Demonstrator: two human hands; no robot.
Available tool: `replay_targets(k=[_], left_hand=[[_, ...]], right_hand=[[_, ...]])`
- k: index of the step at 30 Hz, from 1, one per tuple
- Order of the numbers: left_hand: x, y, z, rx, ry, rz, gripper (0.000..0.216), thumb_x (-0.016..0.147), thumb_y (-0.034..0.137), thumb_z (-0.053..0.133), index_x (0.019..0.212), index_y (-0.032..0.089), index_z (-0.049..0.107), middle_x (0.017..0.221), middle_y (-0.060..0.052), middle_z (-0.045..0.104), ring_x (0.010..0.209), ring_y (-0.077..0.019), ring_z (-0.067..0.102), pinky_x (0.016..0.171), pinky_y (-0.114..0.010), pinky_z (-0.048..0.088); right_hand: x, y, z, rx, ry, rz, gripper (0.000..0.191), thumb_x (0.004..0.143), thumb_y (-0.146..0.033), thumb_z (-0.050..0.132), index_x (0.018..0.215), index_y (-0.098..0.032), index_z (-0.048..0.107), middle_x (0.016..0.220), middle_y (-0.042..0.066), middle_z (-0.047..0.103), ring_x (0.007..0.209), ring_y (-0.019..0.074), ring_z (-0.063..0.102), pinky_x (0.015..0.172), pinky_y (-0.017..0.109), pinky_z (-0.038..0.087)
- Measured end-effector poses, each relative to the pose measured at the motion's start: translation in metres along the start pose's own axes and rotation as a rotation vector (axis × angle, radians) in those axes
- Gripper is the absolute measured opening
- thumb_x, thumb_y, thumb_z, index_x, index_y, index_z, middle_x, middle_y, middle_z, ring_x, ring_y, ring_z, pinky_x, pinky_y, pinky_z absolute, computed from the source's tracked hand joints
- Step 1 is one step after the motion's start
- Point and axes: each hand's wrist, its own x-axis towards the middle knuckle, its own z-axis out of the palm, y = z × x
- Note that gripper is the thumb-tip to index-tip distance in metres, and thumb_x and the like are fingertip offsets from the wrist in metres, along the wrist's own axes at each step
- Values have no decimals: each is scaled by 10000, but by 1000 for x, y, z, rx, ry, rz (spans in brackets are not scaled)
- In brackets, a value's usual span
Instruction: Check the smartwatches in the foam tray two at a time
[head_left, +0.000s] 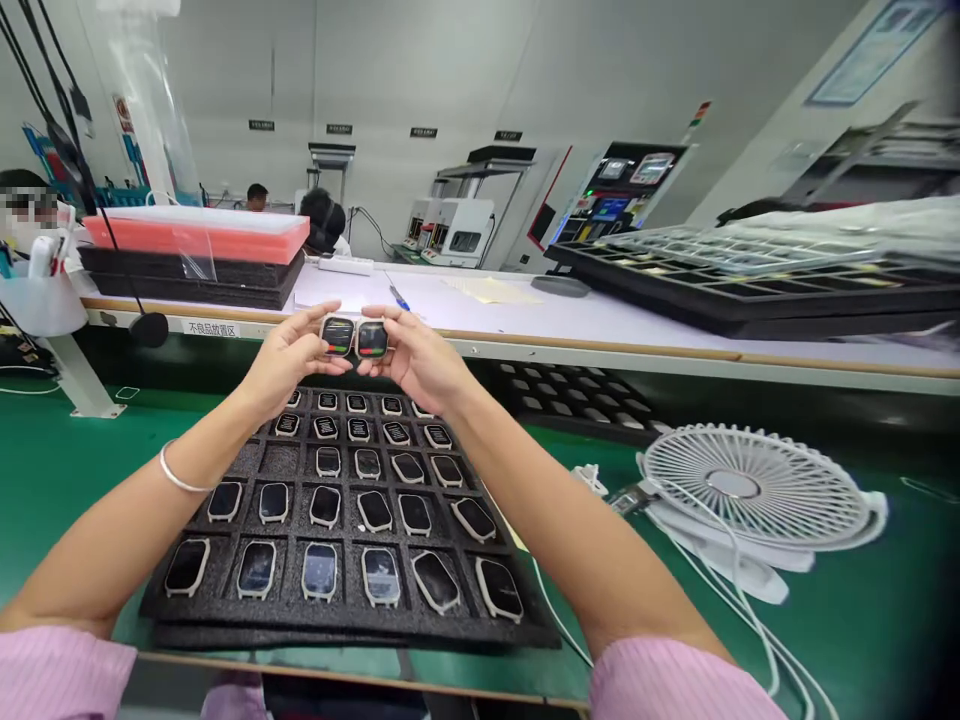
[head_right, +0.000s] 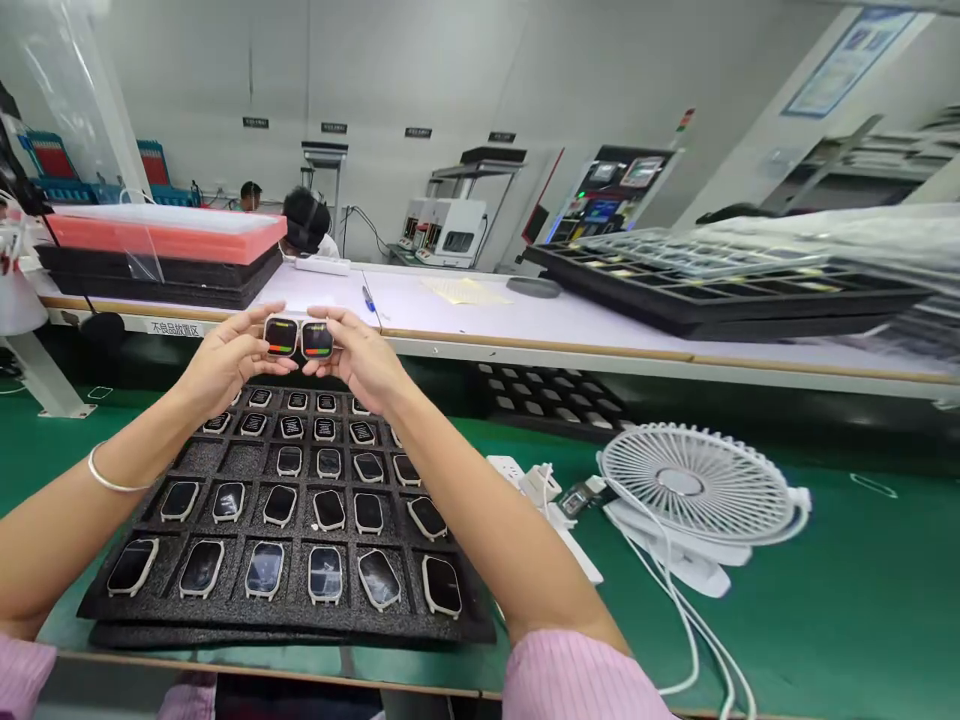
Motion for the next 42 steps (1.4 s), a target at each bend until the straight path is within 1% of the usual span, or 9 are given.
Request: replay_targets(k=[5, 9, 15, 22, 26, 30, 34, 38, 42], left_hand=[[25, 36, 7, -22, 22, 146, 721, 678, 89, 584, 1394, 168, 557, 838, 23, 681, 625, -104, 694, 715, -269, 600], [32, 51, 10, 5, -3, 226, 717, 683, 93, 616, 1391, 203, 581, 900, 6, 687, 670, -111, 697, 729, -268, 582], [37, 55, 15, 67, -2, 388, 743, 641, 62, 696, 1362, 223, 622, 1020, -38, 692, 791, -141, 675, 771, -303, 568], [47, 53, 13, 116, -41, 473, 726, 662, 95, 712, 1365, 248, 617, 1017, -22, 697, 786, -125, 671, 735, -273, 566], [48, 51, 11, 145, -57, 500, 716, 671, 108, 723, 1362, 264, 616, 1009, -13, 702, 775, -119, 678, 751, -273, 573], [41, 48, 13, 147, -54, 493, 697, 666, 116, 758, 1336, 262, 629, 981, -4, 703, 745, -111, 670, 774, -281, 580], [28, 37, 14, 132, -46, 441, 661, 671, 147, 791, 1308, 239, 639, 957, -4, 698, 734, -112, 675, 767, -272, 585], [13, 11, 12, 117, -5, 345, 618, 680, 183, 800, 1277, 210, 641, 904, 1, 697, 683, -103, 662, 688, -240, 582], [-7, -21, 5, 81, 1, 168, 643, 678, 177, 791, 1297, 182, 613, 887, -2, 701, 654, -107, 680, 642, -225, 585]], right_hand=[[26, -44, 8, -45, -6, -169, 210, 926, -340, 596, 1107, -241, 558, 934, 30, 658, 643, 141, 634, 653, 308, 526], [31, -65, 14, -85, -18, -227, 283, 880, -341, 613, 1138, -243, 552, 965, 26, 656, 680, 142, 648, 688, 316, 534], [25, -80, 16, -186, -45, -301, 535, 719, -180, 674, 1227, -248, 521, 976, 7, 645, 800, 166, 682, 802, 338, 542], [24, -86, 11, -234, -92, -347, 580, 710, -215, 718, 1251, -237, 511, 995, 6, 647, 823, 162, 676, 817, 345, 551], [24, -86, 7, -231, -127, -362, 588, 720, -213, 730, 1262, -233, 503, 1010, 9, 658, 824, 161, 685, 825, 343, 557], [20, -82, 6, -227, -142, -359, 566, 748, -229, 751, 1260, -235, 509, 986, -2, 670, 819, 155, 696, 821, 328, 571], [10, -67, 5, -200, -137, -334, 546, 758, -253, 779, 1238, -236, 521, 1005, -4, 675, 805, 146, 701, 822, 315, 586], [-4, -38, 3, -170, -117, -262, 527, 786, -272, 772, 1246, -237, 519, 1009, 7, 673, 796, 148, 699, 809, 315, 592], [-19, 4, -1, -98, -96, -152, 499, 789, -233, 742, 1241, -236, 529, 970, 9, 671, 785, 148, 701, 776, 297, 592]])
